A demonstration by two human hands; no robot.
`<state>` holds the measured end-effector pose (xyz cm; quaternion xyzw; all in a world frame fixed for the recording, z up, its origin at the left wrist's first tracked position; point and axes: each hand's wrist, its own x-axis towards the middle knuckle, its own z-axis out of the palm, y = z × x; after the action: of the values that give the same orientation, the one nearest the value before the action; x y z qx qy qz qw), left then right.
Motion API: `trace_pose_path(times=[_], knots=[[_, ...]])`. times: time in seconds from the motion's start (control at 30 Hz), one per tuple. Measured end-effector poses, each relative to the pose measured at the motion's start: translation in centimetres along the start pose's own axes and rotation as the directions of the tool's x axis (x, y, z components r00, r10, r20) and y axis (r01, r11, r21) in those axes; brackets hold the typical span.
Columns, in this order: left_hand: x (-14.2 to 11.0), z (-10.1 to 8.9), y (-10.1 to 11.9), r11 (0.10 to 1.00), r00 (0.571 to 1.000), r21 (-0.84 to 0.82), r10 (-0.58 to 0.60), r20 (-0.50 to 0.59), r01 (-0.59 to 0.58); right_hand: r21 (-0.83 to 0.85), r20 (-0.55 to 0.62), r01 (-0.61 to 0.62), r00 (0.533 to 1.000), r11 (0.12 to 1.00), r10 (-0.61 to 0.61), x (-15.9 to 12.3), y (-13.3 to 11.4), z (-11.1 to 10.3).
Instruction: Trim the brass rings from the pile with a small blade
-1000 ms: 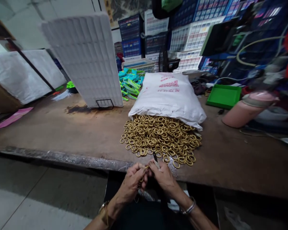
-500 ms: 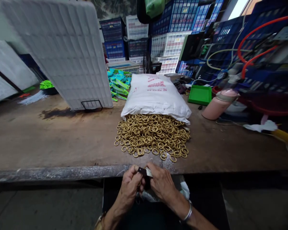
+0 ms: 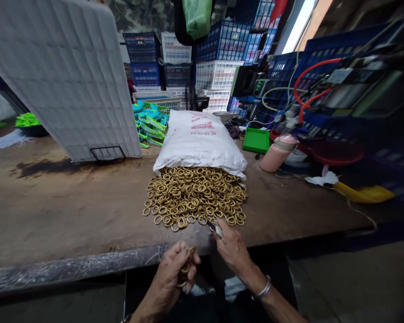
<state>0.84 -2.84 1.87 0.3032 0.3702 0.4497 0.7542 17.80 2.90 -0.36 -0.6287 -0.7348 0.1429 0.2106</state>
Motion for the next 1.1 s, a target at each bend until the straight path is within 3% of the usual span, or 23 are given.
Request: trace_pose_path(times=[0.2, 0.33, 0.47, 0.6, 0.87, 0.93, 1.1], knots=[[1.7, 0.2, -0.1, 0.990, 0.997, -0.135, -0.056, -0.055, 0.049, -0.182, 0.000, -0.130, 0.991, 0.975, 0.132, 1.7, 1.3, -0.1], [2.4, 0.1, 0.0, 0.955, 0.990, -0.275, -0.132, -0.050, 0.114, -0.252, -0.007, -0.127, 0.992, 0.959, 0.129, 1.9, 0.8, 0.0], [3.3, -0.1, 0.0, 0.923, 0.985, -0.365, -0.157, -0.066, 0.123, -0.207, -0.046, -0.106, 0.994, 0.973, 0.099, 1.9, 1.0, 0.1], [4.1, 0.4, -0.2, 0.964, 0.987, -0.251, -0.121, -0.110, 0.090, -0.102, -0.069, -0.049, 0.997, 0.994, 0.042, 1.6, 1.4, 0.2], [5.5, 1.4, -0.6, 1.000, 0.986, 0.015, -0.014, -0.165, 0.017, 0.161, -0.032, 0.204, 0.979, 0.966, -0.201, 0.1, 0.0, -0.1], [5.5, 1.4, -0.7, 0.998, 0.988, 0.063, -0.004, -0.155, 0.014, 0.214, -0.018, 0.193, 0.981, 0.958, -0.194, -0.1, -0.4, -0.2], [5.3, 1.3, -0.9, 0.989, 0.981, 0.142, 0.059, -0.183, -0.033, 0.465, 0.052, 0.021, 0.997, 0.885, -0.052, 0.1, -1.2, -0.3]])
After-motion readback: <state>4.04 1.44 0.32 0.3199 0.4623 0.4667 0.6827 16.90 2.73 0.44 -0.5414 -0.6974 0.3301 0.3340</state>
